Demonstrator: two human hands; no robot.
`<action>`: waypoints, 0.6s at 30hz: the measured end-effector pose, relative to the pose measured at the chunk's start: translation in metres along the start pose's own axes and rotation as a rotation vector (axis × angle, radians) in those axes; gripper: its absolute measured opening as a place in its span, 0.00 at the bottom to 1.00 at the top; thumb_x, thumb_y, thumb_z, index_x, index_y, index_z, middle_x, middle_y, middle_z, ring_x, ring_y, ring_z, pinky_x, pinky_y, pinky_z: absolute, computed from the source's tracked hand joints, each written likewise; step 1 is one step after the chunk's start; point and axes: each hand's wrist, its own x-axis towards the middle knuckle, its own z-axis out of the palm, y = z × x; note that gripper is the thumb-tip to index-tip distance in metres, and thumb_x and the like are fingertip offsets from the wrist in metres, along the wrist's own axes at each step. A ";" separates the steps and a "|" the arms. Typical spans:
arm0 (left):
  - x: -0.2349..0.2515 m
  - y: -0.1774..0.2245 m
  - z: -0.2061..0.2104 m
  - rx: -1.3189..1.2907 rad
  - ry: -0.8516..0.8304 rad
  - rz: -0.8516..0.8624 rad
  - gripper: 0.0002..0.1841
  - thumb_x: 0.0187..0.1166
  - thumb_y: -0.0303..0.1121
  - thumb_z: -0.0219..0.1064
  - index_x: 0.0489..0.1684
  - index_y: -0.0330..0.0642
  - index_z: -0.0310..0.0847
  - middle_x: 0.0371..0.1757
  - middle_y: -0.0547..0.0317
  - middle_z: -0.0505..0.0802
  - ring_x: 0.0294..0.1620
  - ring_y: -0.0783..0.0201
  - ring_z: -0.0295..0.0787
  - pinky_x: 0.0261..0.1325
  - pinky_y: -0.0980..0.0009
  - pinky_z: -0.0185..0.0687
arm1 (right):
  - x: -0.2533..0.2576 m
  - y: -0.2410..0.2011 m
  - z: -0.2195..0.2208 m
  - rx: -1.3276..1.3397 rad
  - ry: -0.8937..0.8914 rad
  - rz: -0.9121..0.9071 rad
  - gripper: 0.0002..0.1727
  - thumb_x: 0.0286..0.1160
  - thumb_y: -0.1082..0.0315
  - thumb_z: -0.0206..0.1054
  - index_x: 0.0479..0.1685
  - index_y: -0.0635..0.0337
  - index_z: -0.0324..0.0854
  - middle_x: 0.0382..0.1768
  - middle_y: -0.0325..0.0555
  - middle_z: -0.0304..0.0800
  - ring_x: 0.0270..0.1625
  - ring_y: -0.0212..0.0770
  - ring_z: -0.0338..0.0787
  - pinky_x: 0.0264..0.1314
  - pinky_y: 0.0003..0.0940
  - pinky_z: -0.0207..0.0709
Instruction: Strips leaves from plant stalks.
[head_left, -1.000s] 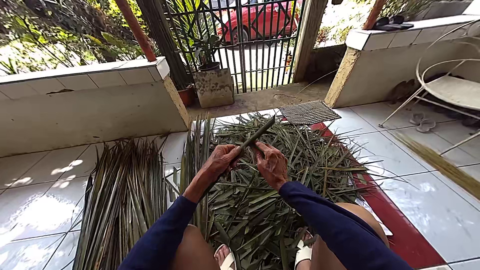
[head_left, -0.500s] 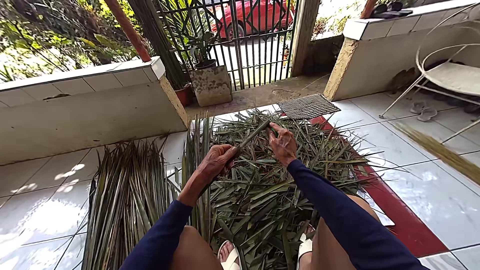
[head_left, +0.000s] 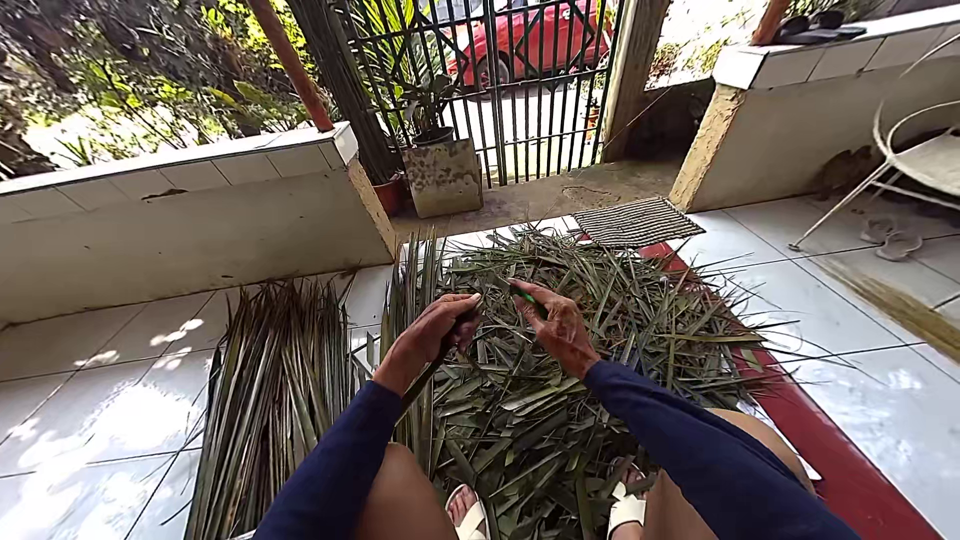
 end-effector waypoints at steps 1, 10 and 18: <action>0.001 0.000 0.001 -0.017 -0.034 -0.010 0.21 0.96 0.43 0.43 0.34 0.45 0.75 0.18 0.68 0.72 0.11 0.74 0.65 0.15 0.79 0.68 | -0.002 0.000 0.004 -0.010 -0.032 -0.008 0.21 0.89 0.45 0.57 0.75 0.28 0.83 0.61 0.28 0.93 0.58 0.30 0.91 0.64 0.43 0.84; 0.006 0.001 0.009 -0.057 -0.208 -0.026 0.21 0.96 0.43 0.42 0.32 0.46 0.73 0.16 0.70 0.69 0.09 0.76 0.60 0.11 0.81 0.59 | -0.002 -0.003 0.001 -0.129 0.039 0.032 0.21 0.89 0.43 0.56 0.73 0.26 0.85 0.52 0.33 0.95 0.52 0.35 0.92 0.56 0.47 0.83; 0.004 0.000 0.004 -0.076 -0.283 -0.034 0.21 0.95 0.43 0.42 0.31 0.47 0.73 0.17 0.71 0.68 0.09 0.76 0.59 0.11 0.82 0.58 | 0.014 0.001 -0.017 -0.087 0.175 0.051 0.20 0.88 0.49 0.61 0.73 0.33 0.86 0.61 0.33 0.94 0.59 0.36 0.92 0.61 0.50 0.84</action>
